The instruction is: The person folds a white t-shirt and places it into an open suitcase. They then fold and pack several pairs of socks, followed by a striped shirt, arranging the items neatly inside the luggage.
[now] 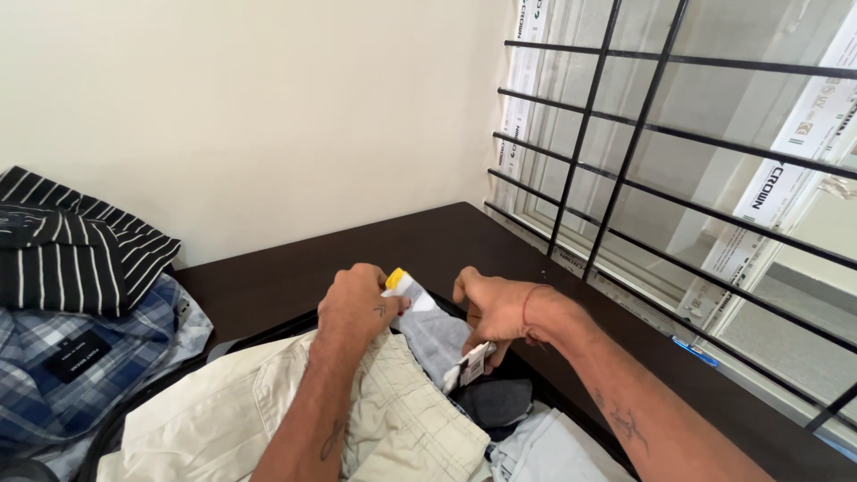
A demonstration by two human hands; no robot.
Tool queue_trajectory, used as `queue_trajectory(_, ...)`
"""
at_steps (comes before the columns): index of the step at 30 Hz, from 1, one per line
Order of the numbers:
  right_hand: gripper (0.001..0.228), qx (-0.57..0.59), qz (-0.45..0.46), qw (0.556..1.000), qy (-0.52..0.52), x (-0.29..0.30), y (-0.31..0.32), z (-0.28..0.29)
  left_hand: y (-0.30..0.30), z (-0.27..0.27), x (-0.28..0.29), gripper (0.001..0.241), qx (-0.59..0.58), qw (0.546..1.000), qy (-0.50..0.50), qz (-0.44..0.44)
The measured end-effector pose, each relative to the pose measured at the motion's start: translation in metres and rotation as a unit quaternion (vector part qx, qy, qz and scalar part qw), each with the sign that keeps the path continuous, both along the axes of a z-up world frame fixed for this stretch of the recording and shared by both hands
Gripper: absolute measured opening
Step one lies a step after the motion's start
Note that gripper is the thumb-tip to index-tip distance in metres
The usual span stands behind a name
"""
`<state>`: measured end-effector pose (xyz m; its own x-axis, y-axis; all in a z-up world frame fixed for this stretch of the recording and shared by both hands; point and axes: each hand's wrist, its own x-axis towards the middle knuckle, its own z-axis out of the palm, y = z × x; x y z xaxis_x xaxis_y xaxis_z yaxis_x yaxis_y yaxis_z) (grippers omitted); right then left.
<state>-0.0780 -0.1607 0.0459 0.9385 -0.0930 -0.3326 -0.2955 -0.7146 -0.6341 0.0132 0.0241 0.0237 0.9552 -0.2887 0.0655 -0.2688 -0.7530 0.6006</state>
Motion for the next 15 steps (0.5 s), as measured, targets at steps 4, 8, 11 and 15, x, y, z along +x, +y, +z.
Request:
queue_trajectory(4,0.070,-0.036,0.016,0.999,-0.012,-0.001,0.007,0.001,0.000,-0.004,0.001,0.045,0.002,0.999,-0.030,0.012)
queue_trajectory(8,0.063,-0.251,0.042,0.966,-0.046,-0.007,0.012,0.007,-0.003,-0.010,0.002,0.049,0.024,0.997,-0.074,0.017)
queue_trajectory(11,0.056,-0.267,0.092,0.951,-0.124,0.003,0.002,-0.001,-0.004,-0.015,0.003,0.051,-0.021,0.981,-0.194,-0.018)
queue_trajectory(15,0.054,-0.205,0.120,0.971,0.035,-0.029,0.048,0.042,-0.001,-0.002,-0.005,0.027,-0.026,0.960,-0.247,-0.132)
